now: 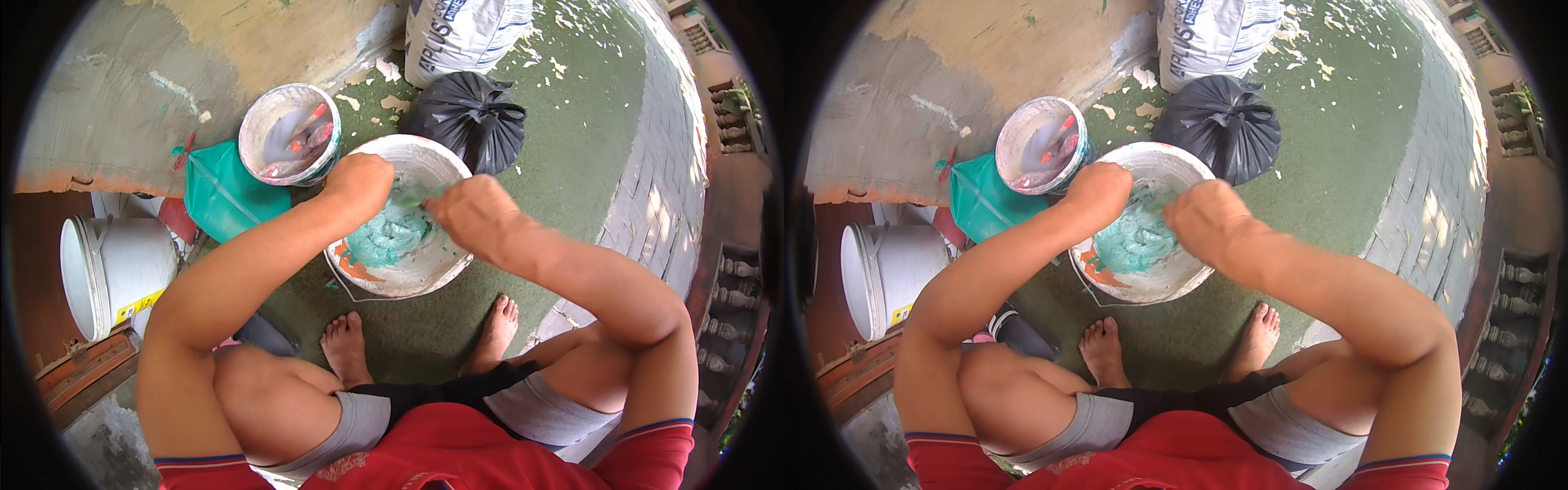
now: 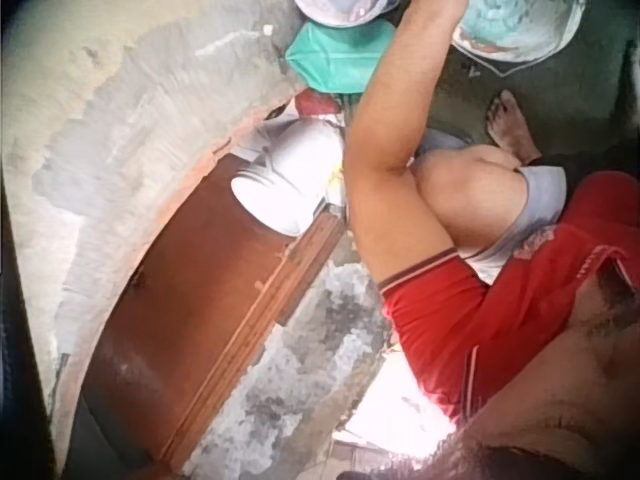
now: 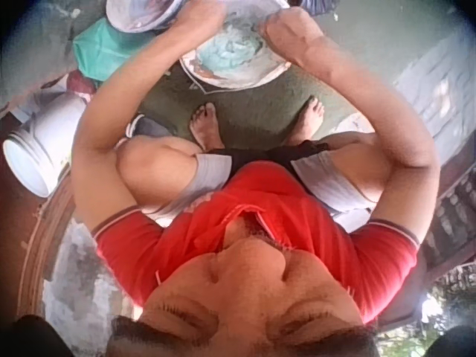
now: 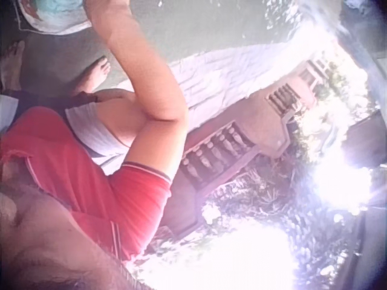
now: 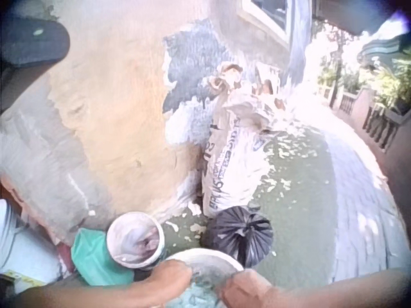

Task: The person pours water into a bucket containing white powder and mixes them together using a scoop and a small spatula.

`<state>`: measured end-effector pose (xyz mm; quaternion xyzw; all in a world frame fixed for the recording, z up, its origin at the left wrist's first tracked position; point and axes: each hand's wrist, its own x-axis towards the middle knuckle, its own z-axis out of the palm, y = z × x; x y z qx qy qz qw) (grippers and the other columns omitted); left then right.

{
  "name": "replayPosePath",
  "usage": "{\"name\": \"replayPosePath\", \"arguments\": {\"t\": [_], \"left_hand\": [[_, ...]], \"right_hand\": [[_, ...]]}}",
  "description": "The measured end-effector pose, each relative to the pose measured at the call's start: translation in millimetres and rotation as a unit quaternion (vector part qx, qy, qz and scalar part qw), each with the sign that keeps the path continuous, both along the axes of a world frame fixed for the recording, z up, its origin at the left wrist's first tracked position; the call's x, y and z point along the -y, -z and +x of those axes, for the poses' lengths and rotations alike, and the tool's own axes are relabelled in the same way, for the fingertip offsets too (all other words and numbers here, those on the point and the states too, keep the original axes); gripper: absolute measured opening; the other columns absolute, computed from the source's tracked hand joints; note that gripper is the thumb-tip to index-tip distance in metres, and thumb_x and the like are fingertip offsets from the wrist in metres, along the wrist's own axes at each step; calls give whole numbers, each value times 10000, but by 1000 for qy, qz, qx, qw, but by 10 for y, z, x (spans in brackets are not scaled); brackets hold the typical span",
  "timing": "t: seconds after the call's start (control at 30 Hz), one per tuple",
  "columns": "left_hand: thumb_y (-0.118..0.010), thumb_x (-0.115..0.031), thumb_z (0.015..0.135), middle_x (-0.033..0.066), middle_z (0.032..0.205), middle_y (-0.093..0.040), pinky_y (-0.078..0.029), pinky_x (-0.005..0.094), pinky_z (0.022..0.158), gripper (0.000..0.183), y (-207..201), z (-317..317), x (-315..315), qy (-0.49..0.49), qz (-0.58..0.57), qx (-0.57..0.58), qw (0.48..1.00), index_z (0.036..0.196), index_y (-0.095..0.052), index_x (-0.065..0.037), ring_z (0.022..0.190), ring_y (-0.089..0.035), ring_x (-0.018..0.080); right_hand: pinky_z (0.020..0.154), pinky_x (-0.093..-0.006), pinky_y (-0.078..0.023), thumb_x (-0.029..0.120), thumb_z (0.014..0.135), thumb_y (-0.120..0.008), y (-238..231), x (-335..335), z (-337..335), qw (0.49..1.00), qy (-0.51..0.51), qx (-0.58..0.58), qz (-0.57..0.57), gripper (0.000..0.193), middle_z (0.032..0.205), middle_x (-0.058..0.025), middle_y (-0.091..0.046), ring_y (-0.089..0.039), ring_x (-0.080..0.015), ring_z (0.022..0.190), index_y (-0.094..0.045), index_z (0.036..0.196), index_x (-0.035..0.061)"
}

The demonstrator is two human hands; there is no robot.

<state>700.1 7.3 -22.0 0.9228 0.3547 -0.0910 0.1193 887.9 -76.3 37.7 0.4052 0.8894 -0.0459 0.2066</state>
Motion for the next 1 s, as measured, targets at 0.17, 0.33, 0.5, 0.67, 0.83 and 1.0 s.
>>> {"name": "replayPosePath", "arguments": {"t": [0.17, 0.33, 0.5, 0.67, 0.83, 1.0], "left_hand": [[-603, -12, 738, 225, 832, -678, -556, 467, 692, 107, -76, -95, 60, -7, 8, 23, 1000, 755, -696, 37, 778, -688, 383], [-606, -49, 780, 210, 838, -655, -545, 480, 671, 105, -145, -310, 174, -17, 4, 71, 997, 821, -662, 29, 757, -679, 375], [-608, -81, 809, 210, 862, -626, -531, 484, 658, 99, -276, -451, 298, -50, 7, 149, 988, 844, -606, 11, 730, -654, 392], [-604, -78, 818, 221, 882, -614, -520, 497, 661, 108, -254, -579, 391, -84, 13, 154, 984, 858, -564, 14, 729, -644, 399], [-608, -70, 817, 227, 889, -614, -520, 501, 668, 129, -285, -556, 367, -99, -7, 138, 985, 881, -548, 25, 733, -641, 409], [-615, -63, 813, 225, 882, -614, -520, 498, 669, 142, -213, -588, 391, -100, -6, 165, 981, 891, -540, 29, 737, -642, 409]], "right_hand": [[616, -373, -545, 120, 869, -564, 347, 68, 40, 998, 17, -46, 48, 255, 803, -81, -706, -706, -238, 732, -666, 1091, 47], [608, -405, -553, 186, 893, -559, 92, 99, 53, 993, 104, -48, -37, 181, 731, -111, -700, -710, -273, 680, -689, 948, 73], [595, -402, -548, 181, 883, -571, 266, -131, 54, 993, 105, -58, 17, 164, 708, -105, -696, -701, -277, 648, -680, 930, 68], [583, -407, -547, 143, 871, -567, 412, -24, -100, 999, -25, -38, 13, 160, 749, -107, -705, -706, -258, 683, -678, 955, 65], [604, -416, -551, 173, 896, -569, 137, -256, 10, 994, 96, -35, -24, 148, 737, -122, -695, -705, -295, 701, -695, 926, 101], [601, -411, -544, 112, 856, -561, 536, -72, -234, 996, -25, -85, -4, 180, 755, -117, -694, -697, -303, 685, -663, 983, 34]]}}
